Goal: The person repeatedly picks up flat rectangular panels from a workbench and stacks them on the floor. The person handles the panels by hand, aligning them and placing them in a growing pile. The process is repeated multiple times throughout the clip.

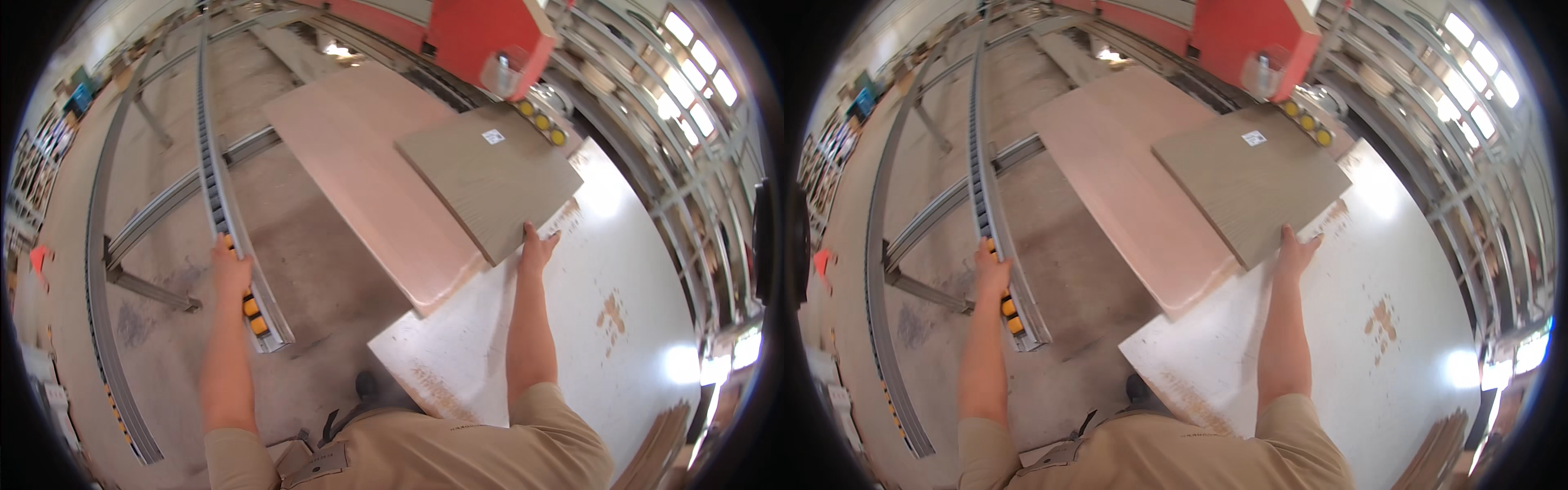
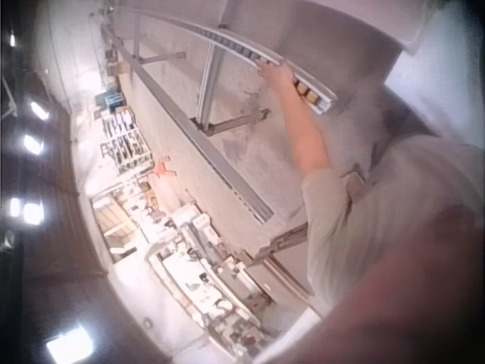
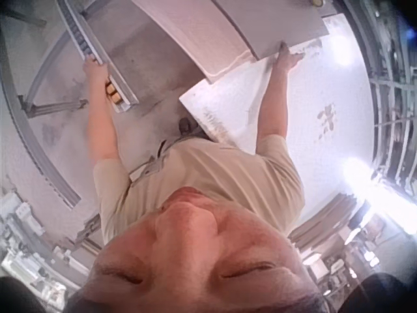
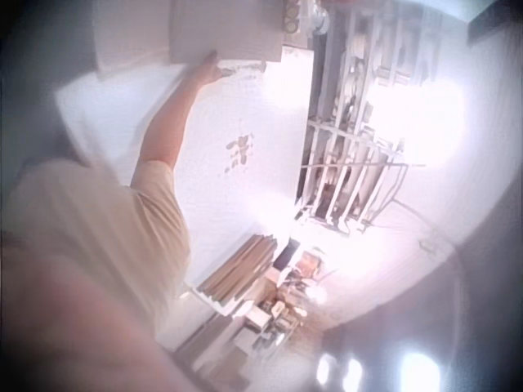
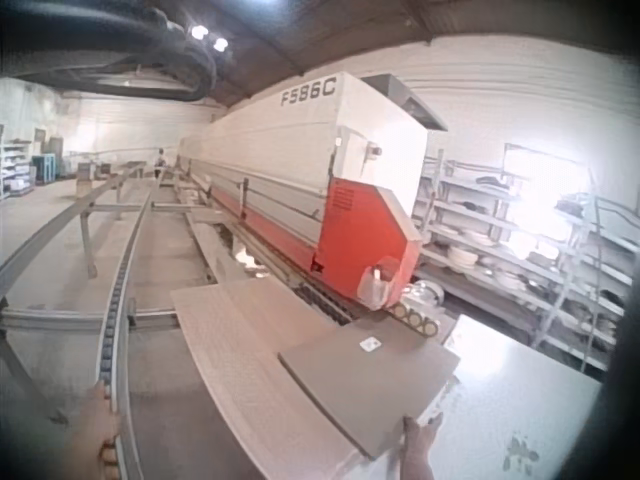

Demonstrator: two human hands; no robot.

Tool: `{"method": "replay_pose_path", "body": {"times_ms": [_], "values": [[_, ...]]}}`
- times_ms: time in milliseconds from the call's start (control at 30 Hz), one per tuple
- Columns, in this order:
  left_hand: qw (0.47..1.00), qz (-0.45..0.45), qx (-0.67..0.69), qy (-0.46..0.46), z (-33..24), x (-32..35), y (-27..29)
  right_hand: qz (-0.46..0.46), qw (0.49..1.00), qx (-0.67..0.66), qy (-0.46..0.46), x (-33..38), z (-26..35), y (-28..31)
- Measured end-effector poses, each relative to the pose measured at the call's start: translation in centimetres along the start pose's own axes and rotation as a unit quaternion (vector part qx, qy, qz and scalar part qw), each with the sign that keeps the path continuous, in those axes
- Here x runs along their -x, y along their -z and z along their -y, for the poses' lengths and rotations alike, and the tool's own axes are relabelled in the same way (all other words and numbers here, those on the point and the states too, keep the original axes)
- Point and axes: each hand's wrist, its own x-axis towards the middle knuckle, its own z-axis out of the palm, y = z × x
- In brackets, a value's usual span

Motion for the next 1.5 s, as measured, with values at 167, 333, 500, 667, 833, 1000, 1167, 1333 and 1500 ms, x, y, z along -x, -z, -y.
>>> {"method": "replay_pose_path", "body": {"times_ms": [167,333,500,667,833,1000,1167,1333,1500], "values": [[1.000,-0.008,-0.003,0.009,-0.4,-0.2,0.0,0.115,0.855,-0.392,-0.318,0.6,-0.6,3.2],[1.000,0.004,-0.005,0.004,0.1,-0.3,0.0,0.104,0.864,-0.404,-0.280,3.3,-0.7,5.1],[1.000,-0.020,0.002,-0.011,-0.6,0.3,0.4,0.118,0.842,-0.465,-0.245,7.5,-0.7,12.1],[0.992,0.032,0.118,-0.014,-1.5,0.1,-0.8,0.094,0.917,-0.291,-0.257,13.0,-0.8,26.1],[0.995,0.010,0.092,0.048,-1.0,1.8,-0.1,0.049,0.967,0.121,0.217,11.3,-4.2,33.1],[0.990,0.007,0.137,0.033,-1.0,3.2,1.9,0.086,0.980,0.164,-0.077,8.6,-2.6,31.3],[0.992,0.001,0.125,0.033,-0.6,3.0,1.0,0.096,0.954,0.264,-0.105,8.0,1.0,30.2],[0.988,0.006,0.152,0.030,0.1,2.7,1.0,0.088,0.924,0.347,-0.134,5.6,3.9,32.6],[0.983,0.023,0.178,0.027,0.7,2.9,2.1,0.063,0.889,0.416,-0.179,6.5,11.0,39.4]]}}
